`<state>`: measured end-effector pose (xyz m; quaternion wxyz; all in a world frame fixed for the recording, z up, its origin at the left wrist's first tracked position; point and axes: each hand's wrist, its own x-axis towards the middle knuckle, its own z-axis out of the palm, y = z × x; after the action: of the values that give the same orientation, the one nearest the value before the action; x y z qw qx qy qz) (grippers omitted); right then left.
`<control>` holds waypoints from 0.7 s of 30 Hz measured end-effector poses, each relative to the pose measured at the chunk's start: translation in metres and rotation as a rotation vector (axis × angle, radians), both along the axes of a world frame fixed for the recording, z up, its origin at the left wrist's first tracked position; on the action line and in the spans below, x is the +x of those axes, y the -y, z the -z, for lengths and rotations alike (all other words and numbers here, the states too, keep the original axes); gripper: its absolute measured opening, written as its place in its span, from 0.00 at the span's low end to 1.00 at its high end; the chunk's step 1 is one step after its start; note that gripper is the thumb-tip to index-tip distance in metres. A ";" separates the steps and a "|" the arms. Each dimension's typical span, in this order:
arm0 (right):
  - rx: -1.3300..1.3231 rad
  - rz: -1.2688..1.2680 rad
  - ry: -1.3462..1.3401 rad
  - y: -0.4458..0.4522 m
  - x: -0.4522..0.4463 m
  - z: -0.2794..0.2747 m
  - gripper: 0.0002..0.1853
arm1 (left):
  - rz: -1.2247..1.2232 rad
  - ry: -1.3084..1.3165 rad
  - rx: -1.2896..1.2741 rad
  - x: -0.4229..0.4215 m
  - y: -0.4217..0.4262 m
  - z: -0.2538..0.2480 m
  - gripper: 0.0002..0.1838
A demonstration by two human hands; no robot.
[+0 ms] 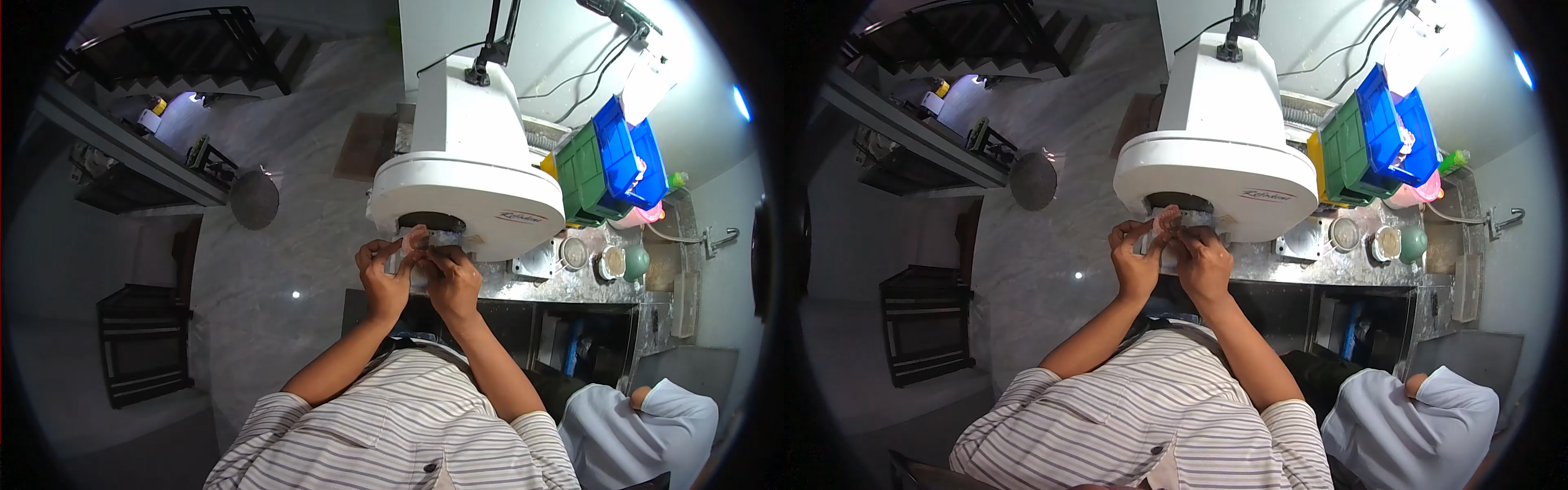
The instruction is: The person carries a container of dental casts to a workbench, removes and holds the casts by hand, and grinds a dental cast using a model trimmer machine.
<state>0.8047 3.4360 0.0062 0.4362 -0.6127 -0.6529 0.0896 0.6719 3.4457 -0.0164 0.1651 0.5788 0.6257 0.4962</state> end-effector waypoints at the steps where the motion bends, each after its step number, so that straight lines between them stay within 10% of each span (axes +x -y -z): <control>1: 0.009 -0.001 0.001 -0.001 0.000 0.001 0.10 | 0.013 -0.007 -0.011 -0.001 -0.001 0.003 0.20; 21: 0.026 0.058 0.032 0.000 -0.009 0.002 0.10 | 0.038 0.056 -0.075 -0.002 -0.005 0.007 0.18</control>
<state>0.7959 3.4361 0.0041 0.4360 -0.6272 -0.6427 0.0584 0.6696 3.4510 -0.0234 0.2136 0.5698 0.6280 0.4851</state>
